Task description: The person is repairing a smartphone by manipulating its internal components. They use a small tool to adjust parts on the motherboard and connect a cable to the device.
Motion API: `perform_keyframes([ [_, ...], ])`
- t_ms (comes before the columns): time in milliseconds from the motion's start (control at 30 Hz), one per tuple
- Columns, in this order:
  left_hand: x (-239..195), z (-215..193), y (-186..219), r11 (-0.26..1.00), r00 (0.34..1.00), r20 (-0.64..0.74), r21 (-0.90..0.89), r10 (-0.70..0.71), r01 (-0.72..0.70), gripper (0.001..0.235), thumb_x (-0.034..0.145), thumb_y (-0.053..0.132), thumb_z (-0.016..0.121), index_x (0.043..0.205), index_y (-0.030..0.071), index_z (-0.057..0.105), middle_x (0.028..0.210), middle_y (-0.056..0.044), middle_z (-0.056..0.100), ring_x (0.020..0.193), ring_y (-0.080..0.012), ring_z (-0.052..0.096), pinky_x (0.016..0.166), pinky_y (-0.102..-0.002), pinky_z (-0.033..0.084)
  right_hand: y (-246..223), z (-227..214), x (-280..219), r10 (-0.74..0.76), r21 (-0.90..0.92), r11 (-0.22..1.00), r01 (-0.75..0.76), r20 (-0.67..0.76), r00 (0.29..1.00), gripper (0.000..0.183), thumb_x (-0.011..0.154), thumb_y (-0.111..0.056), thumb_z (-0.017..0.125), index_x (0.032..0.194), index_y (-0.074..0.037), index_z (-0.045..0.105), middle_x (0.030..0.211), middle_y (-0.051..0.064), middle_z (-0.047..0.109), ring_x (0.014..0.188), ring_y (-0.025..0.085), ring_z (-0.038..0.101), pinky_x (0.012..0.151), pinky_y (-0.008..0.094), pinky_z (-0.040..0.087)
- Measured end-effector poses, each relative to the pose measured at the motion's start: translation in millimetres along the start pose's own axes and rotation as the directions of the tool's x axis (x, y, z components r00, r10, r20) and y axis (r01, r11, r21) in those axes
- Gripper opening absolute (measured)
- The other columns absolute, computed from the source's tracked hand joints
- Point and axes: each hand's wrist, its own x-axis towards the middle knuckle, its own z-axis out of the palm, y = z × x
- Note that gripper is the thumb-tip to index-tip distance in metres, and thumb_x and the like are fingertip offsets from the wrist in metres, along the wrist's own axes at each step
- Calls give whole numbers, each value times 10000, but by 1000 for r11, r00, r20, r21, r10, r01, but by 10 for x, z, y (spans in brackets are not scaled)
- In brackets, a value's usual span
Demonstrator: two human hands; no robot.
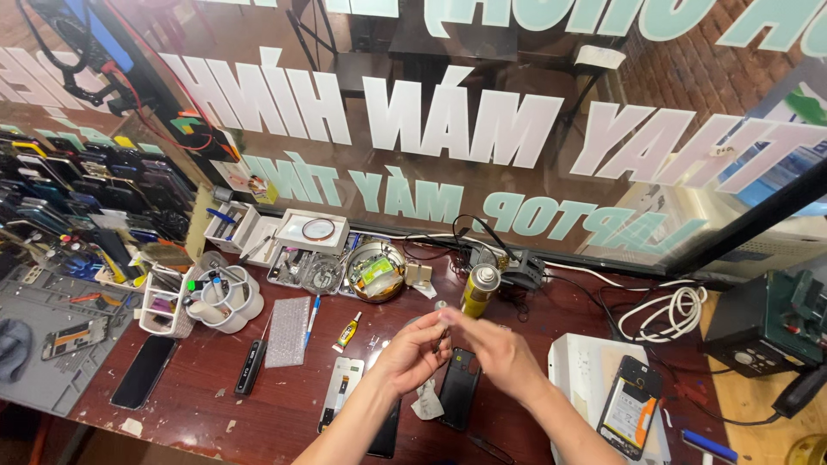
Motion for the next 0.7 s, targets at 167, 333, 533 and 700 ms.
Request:
perform_keyframes([
  [167,2,-34,-74,1000,998,65,-18,-15,16,343,973,68,655,1314,38,625,920,-22,650,734,-133,603,716,-294,533,27,-57,20,124,25,992,-122,-52,991,520,955,-114,584,1428,-329,574,954,79,746,837,249,750,743,378,589],
  [333,-15,-12,-106,1000,999,44,-4,-21,21,307,964,70,638,1269,54,654,916,-18,660,715,-126,593,690,-282,522,47,-58,6,317,-197,929,-313,-10,948,529,975,-156,558,1444,-401,539,1007,39,745,898,248,745,746,381,580],
  [533,-6,-2,-19,1000,996,92,9,15,-16,287,984,54,627,1269,28,644,920,-27,648,730,-115,600,686,-275,516,83,14,9,31,-63,998,-29,31,999,584,912,-121,602,1452,-338,551,1029,64,725,899,300,720,761,427,584],
  [700,-18,-27,-31,1000,998,59,-8,12,-12,307,968,44,621,1273,31,646,909,-31,646,717,-119,595,676,-276,517,81,76,-6,-113,-37,993,112,-13,994,535,924,-131,619,1418,-333,592,843,56,658,782,256,694,712,414,573],
])
